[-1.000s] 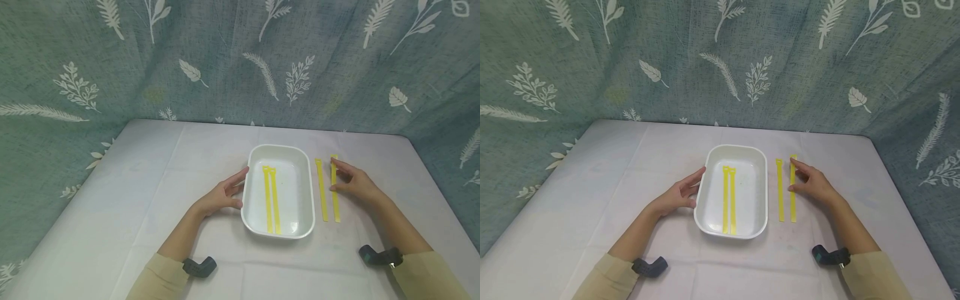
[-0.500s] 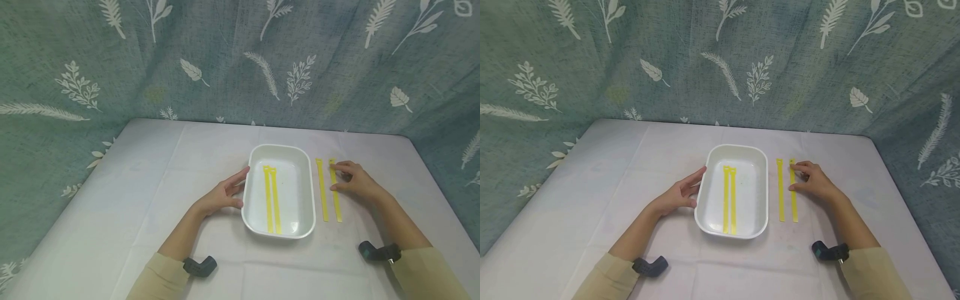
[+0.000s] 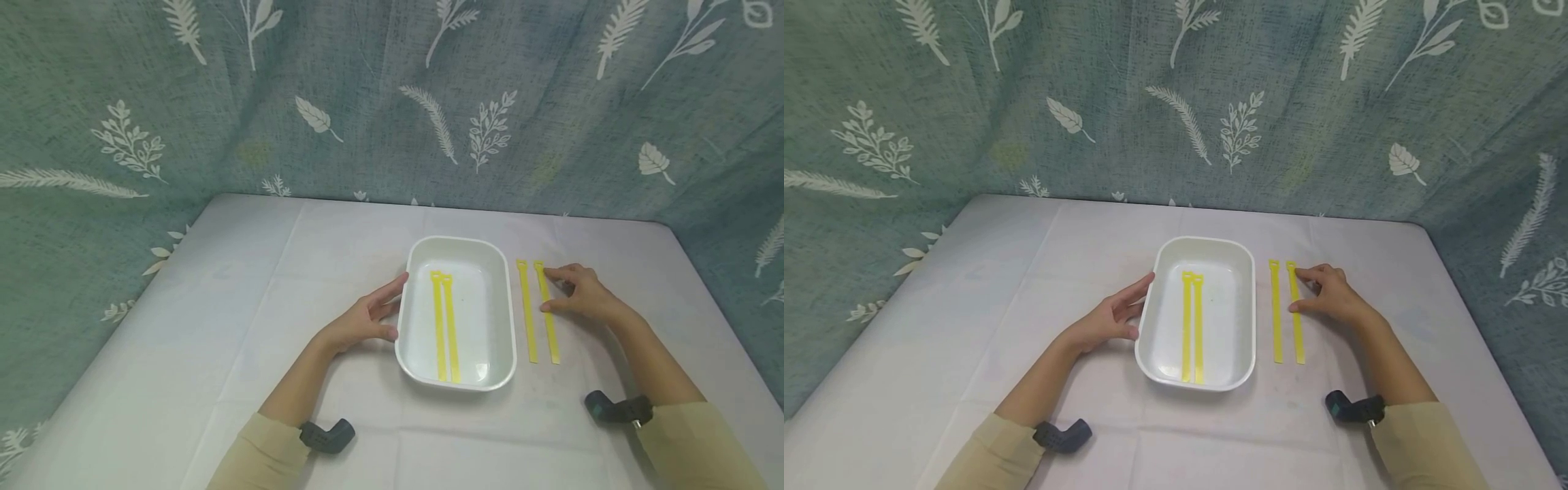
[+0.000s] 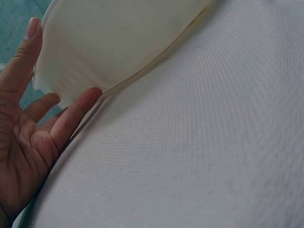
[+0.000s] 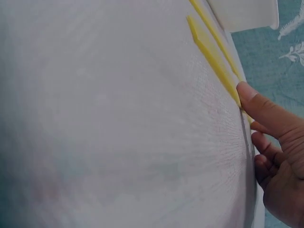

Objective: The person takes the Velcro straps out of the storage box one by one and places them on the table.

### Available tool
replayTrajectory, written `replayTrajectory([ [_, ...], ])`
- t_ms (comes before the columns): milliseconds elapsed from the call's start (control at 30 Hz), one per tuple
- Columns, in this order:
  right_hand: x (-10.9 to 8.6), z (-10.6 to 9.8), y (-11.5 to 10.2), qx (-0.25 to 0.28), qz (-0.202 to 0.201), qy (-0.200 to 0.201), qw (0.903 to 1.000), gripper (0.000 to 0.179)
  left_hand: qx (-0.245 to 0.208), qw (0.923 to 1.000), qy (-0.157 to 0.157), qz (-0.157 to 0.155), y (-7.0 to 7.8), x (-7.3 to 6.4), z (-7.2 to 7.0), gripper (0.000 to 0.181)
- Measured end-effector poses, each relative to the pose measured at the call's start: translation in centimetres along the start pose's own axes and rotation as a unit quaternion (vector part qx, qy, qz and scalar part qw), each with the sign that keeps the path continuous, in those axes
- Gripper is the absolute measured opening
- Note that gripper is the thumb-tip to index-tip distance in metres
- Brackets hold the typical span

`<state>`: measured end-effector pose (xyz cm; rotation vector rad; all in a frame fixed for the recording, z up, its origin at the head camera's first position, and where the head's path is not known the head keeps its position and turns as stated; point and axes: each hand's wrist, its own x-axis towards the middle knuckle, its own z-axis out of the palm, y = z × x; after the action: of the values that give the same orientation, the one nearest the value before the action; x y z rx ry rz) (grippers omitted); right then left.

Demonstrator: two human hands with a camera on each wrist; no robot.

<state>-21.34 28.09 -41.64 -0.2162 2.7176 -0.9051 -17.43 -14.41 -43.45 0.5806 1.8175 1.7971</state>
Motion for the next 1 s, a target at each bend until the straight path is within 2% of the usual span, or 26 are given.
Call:
replayTrajectory([
  [600,-0.2,-0.4,-0.7,0.0,0.004,-0.001,1.0,0.097,0.007,1.0,0.001,0.005,0.0,0.1,0.0,0.104],
  [767,-0.1,-0.7,-1.3,0.006,-0.018,0.004,0.9998,0.091,0.002,1.0,0.0,0.0,0.0,0.1,0.0,0.107],
  [1000,0.0,-1.3,-2.5,0.041,-0.051,0.013,0.9978,0.082,0.003,1.0,0.003,-0.005,0.0,0.0,0.0,0.107],
])
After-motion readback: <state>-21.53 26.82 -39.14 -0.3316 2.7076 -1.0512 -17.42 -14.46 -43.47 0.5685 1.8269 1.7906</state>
